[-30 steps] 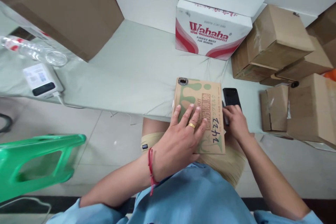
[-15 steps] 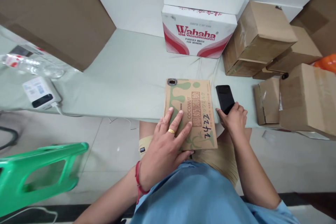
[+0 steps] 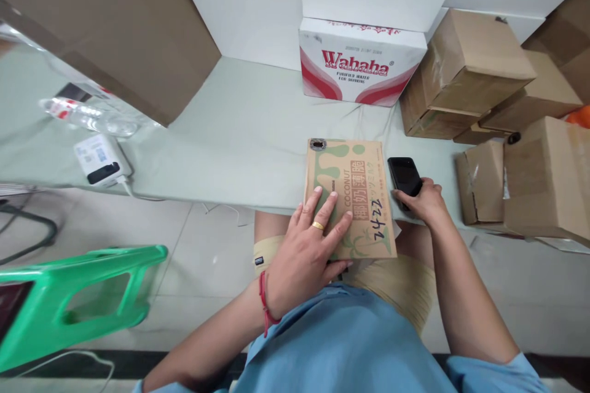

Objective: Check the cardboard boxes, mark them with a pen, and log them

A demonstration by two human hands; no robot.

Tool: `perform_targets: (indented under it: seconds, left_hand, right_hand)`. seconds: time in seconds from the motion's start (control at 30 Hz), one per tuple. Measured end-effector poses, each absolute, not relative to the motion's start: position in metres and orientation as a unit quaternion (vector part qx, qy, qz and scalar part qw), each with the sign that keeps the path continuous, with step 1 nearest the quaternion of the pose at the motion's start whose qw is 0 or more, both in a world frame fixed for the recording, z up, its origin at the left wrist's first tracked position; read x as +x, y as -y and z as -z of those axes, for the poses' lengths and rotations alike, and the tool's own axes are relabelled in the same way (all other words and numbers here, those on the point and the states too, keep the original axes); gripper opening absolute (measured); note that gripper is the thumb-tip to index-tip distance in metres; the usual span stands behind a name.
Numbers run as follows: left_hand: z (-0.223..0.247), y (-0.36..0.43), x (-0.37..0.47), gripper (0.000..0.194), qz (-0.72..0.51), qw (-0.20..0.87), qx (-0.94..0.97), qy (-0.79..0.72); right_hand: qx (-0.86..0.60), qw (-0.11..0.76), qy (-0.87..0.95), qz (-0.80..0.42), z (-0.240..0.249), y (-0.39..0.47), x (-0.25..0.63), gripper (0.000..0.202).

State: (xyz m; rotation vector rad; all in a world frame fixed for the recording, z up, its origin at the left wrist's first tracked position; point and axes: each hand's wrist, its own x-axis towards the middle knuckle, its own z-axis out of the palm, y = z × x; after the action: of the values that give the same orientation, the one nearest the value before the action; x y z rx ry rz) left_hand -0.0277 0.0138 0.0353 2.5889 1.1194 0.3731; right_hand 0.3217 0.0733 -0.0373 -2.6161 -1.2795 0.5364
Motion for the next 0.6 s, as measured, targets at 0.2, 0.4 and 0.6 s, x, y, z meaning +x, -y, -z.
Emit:
perform_targets:
  seconds: [0.2, 0.4, 0.6]
  left_hand:
    - [-0.031, -0.015, -0.033, 0.078, -0.172, 0.180, 0.895, -0.371]
    - [-0.021, -0.013, -0.036, 0.085, -0.264, 0.212, 0.857, -0.388]
    - [-0.010, 0.001, -0.034, 0.086, -0.403, 0.215, 0.779, -0.429]
  right_hand:
    - [-0.830, 0.294, 0.399, -0.256, 0.016, -0.067, 0.319, 0.091]
    - [-0.734, 0.416, 0.513, -0.158, -0.056, -0.041, 0.236, 0.092]
    - [-0.691, 0.432, 0.553, -0.172, -0.077, -0.037, 0.144, 0.086]
